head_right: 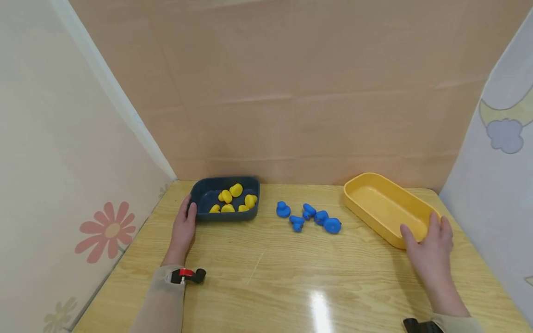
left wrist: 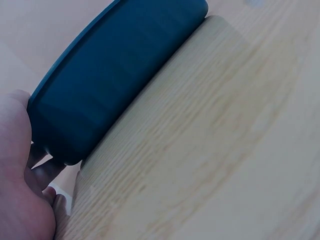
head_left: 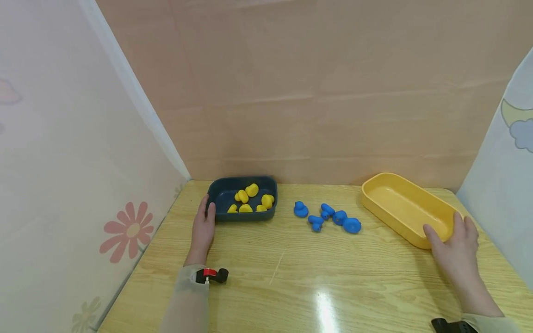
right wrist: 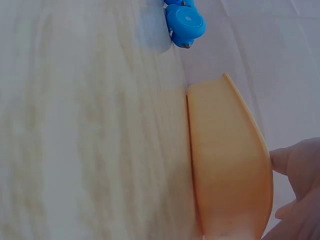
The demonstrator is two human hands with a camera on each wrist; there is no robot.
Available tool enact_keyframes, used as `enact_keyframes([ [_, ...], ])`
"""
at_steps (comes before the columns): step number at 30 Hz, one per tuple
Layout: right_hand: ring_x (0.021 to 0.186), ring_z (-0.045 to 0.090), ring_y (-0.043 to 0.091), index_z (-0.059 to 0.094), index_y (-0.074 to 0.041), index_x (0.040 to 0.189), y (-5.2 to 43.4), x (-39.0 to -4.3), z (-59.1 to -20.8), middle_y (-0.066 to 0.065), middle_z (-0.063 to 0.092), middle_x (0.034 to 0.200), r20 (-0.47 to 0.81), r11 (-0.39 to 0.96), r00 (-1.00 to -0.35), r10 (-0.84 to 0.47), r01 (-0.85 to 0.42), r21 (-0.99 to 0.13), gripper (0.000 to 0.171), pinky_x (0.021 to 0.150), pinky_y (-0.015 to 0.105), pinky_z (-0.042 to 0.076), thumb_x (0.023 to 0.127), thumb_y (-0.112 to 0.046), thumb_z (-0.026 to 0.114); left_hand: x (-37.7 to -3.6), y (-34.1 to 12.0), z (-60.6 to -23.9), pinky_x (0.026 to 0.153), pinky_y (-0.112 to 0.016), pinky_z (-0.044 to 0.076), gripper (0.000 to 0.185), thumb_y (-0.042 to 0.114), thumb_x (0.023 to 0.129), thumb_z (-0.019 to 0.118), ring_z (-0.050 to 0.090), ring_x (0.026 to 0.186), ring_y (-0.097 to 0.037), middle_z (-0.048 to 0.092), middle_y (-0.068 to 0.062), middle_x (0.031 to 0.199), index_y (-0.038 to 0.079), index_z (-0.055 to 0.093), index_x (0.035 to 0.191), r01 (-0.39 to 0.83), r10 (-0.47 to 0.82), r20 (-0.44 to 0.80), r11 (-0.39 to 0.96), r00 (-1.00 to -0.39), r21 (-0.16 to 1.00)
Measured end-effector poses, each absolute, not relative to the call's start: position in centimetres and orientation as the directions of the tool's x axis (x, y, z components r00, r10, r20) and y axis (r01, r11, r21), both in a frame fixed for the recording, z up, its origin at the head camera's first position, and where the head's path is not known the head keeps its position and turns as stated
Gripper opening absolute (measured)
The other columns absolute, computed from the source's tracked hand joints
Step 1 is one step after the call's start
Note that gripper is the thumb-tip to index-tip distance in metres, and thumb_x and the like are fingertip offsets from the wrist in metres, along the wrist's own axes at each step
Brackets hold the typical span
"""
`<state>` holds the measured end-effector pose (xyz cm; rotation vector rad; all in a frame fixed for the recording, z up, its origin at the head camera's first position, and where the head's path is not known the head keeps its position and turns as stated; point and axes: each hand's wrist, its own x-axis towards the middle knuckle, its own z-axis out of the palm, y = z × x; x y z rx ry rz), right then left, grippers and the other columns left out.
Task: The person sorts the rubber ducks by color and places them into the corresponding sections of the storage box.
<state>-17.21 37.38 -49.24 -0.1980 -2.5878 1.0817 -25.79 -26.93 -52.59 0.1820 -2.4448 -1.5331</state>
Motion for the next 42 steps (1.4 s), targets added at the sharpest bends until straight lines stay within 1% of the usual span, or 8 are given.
enact_keyframes([
  [8, 0.156, -0.015, 0.069, -0.006, 0.017, 0.166, 37.9, -17.3, -49.7, 0.044, -0.022, 0.170, 0.204, 0.666, -0.951, 0.230, 0.001, -0.746, 0.086, 0.118, 0.087, 0.004, 0.116, -0.030, 0.046, -26.0, -26.7, -52.5, 0.133, -0.059, 0.022, 0.067, 0.054, 0.119, 0.040, 0.023, 0.167, -0.037, 0.026, -0.009, 0.181, 0.025, 0.024, 0.178, 0.034, -0.238, 0.151, 0.436, -0.959, 0.900],
  [13, 0.156, -0.013, 0.069, -0.007, 0.015, 0.167, 38.3, -17.4, -49.7, 0.042, -0.023, 0.171, 0.171, 0.656, -0.959, 0.225, 0.019, -0.755, 0.085, 0.118, 0.087, 0.005, 0.117, -0.032, 0.044, -26.1, -26.6, -52.3, 0.133, -0.059, 0.021, 0.069, 0.056, 0.119, 0.039, 0.022, 0.167, -0.036, 0.025, -0.009, 0.182, 0.025, 0.023, 0.178, 0.027, -0.235, 0.145, 0.442, -0.961, 0.897],
  [18, 0.156, -0.010, 0.070, 0.000, 0.016, 0.167, 38.8, -17.6, -49.9, 0.043, -0.020, 0.171, 0.183, 0.653, -0.962, 0.205, -0.005, -0.757, 0.081, 0.118, 0.087, 0.006, 0.116, -0.029, 0.044, -26.1, -26.5, -52.3, 0.133, -0.059, 0.021, 0.065, 0.051, 0.120, 0.040, 0.022, 0.167, -0.037, 0.025, -0.009, 0.182, 0.026, 0.024, 0.178, 0.027, -0.234, 0.143, 0.439, -0.962, 0.898],
  [24, 0.155, -0.007, 0.071, 0.004, 0.016, 0.168, 39.2, -18.1, -50.1, 0.043, -0.018, 0.172, 0.196, 0.659, -0.966, 0.168, -0.037, -0.751, 0.077, 0.117, 0.089, 0.007, 0.116, -0.024, 0.044, -26.0, -26.7, -52.6, 0.133, -0.061, 0.020, 0.070, 0.052, 0.120, 0.040, 0.020, 0.167, -0.039, 0.020, -0.010, 0.183, 0.021, 0.019, 0.179, 0.030, -0.254, 0.153, 0.431, -0.955, 0.902],
  [28, 0.156, -0.006, 0.071, 0.002, 0.013, 0.169, 39.3, -18.3, -50.0, 0.040, -0.018, 0.173, 0.186, 0.658, -0.970, 0.159, -0.036, -0.752, 0.077, 0.118, 0.088, 0.008, 0.116, -0.024, 0.044, -25.8, -26.7, -52.4, 0.133, -0.061, 0.018, 0.072, 0.051, 0.120, 0.041, 0.018, 0.167, -0.039, 0.018, -0.011, 0.183, 0.019, 0.018, 0.179, 0.063, -0.278, 0.196, 0.425, -0.940, 0.903],
  [32, 0.156, -0.008, 0.070, -0.001, 0.011, 0.170, 39.4, -18.3, -50.0, 0.039, -0.019, 0.174, 0.180, 0.652, -0.970, 0.163, -0.031, -0.757, 0.079, 0.119, 0.086, 0.007, 0.116, -0.024, 0.045, -25.6, -26.6, -52.1, 0.133, -0.061, 0.018, 0.072, 0.053, 0.119, 0.041, 0.018, 0.167, -0.039, 0.021, -0.014, 0.182, 0.017, 0.022, 0.178, 0.082, -0.308, 0.251, 0.472, -0.918, 0.878],
  [37, 0.158, -0.010, 0.066, -0.005, 0.012, 0.169, 39.2, -18.3, -49.9, 0.041, -0.018, 0.173, 0.184, 0.636, -0.965, 0.188, -0.023, -0.771, 0.083, 0.123, 0.082, 0.002, 0.114, -0.024, 0.046, -25.2, -26.2, -51.4, 0.132, -0.061, 0.022, 0.065, 0.044, 0.120, 0.045, 0.024, 0.165, -0.039, 0.030, -0.017, 0.178, 0.010, 0.033, 0.174, 0.139, -0.340, 0.357, 0.526, -0.870, 0.839],
  [42, 0.160, -0.010, 0.063, -0.007, 0.013, 0.168, 39.2, -18.2, -49.8, 0.043, -0.016, 0.172, 0.183, 0.628, -0.963, 0.197, -0.020, -0.778, 0.083, 0.127, 0.076, -0.002, 0.114, -0.024, 0.044, -25.0, -25.2, -50.5, 0.130, -0.062, 0.027, 0.057, 0.035, 0.120, 0.051, 0.033, 0.161, -0.041, 0.040, -0.019, 0.172, 0.005, 0.044, 0.168, 0.221, -0.318, 0.474, 0.589, -0.821, 0.777],
])
